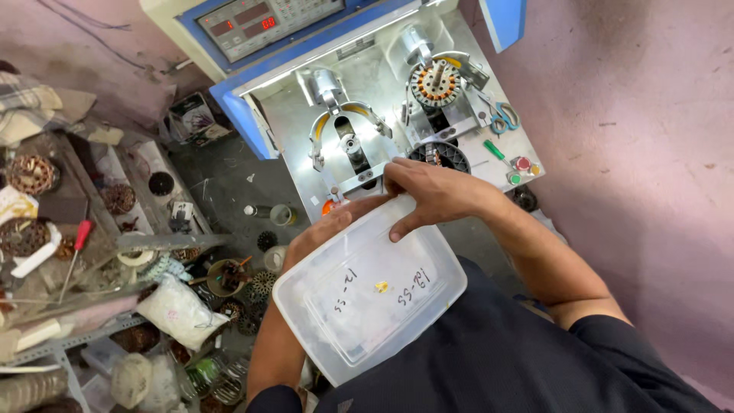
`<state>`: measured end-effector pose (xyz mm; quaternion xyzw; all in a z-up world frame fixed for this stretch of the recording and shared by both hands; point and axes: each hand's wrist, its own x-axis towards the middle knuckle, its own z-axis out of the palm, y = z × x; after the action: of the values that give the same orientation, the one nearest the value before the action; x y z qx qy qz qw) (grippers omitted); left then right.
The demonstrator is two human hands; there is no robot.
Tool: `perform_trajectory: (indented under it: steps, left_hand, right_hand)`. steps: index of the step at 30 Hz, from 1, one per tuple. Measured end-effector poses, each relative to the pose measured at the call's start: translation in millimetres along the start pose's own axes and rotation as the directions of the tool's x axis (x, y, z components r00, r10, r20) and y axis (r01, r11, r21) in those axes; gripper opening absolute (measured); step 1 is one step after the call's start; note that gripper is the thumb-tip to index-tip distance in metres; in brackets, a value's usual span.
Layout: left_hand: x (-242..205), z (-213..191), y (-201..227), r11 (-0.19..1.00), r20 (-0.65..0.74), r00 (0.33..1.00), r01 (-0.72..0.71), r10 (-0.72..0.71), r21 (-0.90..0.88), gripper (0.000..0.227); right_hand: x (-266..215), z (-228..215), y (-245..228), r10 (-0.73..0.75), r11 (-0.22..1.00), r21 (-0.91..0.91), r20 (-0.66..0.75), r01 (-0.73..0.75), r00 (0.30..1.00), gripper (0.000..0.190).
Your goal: The person retrieves a container of white rectangular pieces and places it on a scale. They then proceed to insert these pieces one by one into slots on a rotating wheel attached to a machine. The person continues this repetitive insertion process throughout the clip.
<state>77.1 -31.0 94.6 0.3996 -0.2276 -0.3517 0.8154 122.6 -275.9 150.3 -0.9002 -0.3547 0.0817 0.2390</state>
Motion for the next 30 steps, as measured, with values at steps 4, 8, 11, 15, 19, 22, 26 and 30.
perform_trajectory:
  steps: [4, 8, 11, 15, 19, 22, 26, 30]
  left_hand:
    - [15.2, -3.4, 20.6, 1.000, 0.022, 1.000, 0.000, 0.000, -0.014, 0.091]
    - [28.7, -9.4, 39.8, 0.998, 0.078, 0.995, 0.070, -0.070, -0.002, 0.093]
    - [36.7, -20.5, 53.4, 0.985, 0.071, 0.983, 0.170, -0.167, -0.028, 0.094]
    - [71.1, -35.5, 51.8, 0.958, 0.175, 0.944, 0.287, -0.281, -0.011, 0.092]
    - [100.8, -35.2, 10.0, 0.903, 0.228, 0.875, 0.426, -0.427, 0.056, 0.093]
    - [113.8, -24.5, -42.0, 0.820, 0.293, 0.767, 0.554, -0.570, 0.146, 0.093]
    - [139.0, 3.6, -95.6, 0.759, 0.430, 0.630, 0.590, -0.647, 0.277, 0.094]
    - [158.0, 45.6, -143.9, 0.802, 0.593, 0.556, 0.513, -0.582, 0.307, 0.094]
  right_hand:
    - [-6.3, -2.9, -12.5, 0.055, 0.998, 0.007, -0.145, -0.055, 0.988, 0.068]
    - [-10.3, -8.8, -23.6, 0.012, 1.000, -0.023, -0.274, -0.019, 0.962, 0.065]
    - [-27.6, -17.8, -40.0, 0.093, 0.991, 0.123, -0.369, -0.050, 0.925, 0.066]
    - [-88.5, -10.3, -74.8, 0.179, 0.981, 0.034, -0.545, -0.191, 0.819, 0.058]
    - [-138.2, 43.1, -98.2, 0.086, 0.943, -0.108, -0.832, -0.313, 0.548, 0.046]
    - [-169.3, 113.7, -98.2, 0.263, 0.888, 0.119, -0.924, -0.445, 0.278, 0.038]
    - [-180.9, 186.5, -88.5, 0.452, 0.815, 0.455, -0.887, -0.358, -0.098, 0.027]
    - [-176.6, 245.3, -85.6, 0.453, 0.835, 0.539, -0.790, -0.115, -0.412, 0.027]
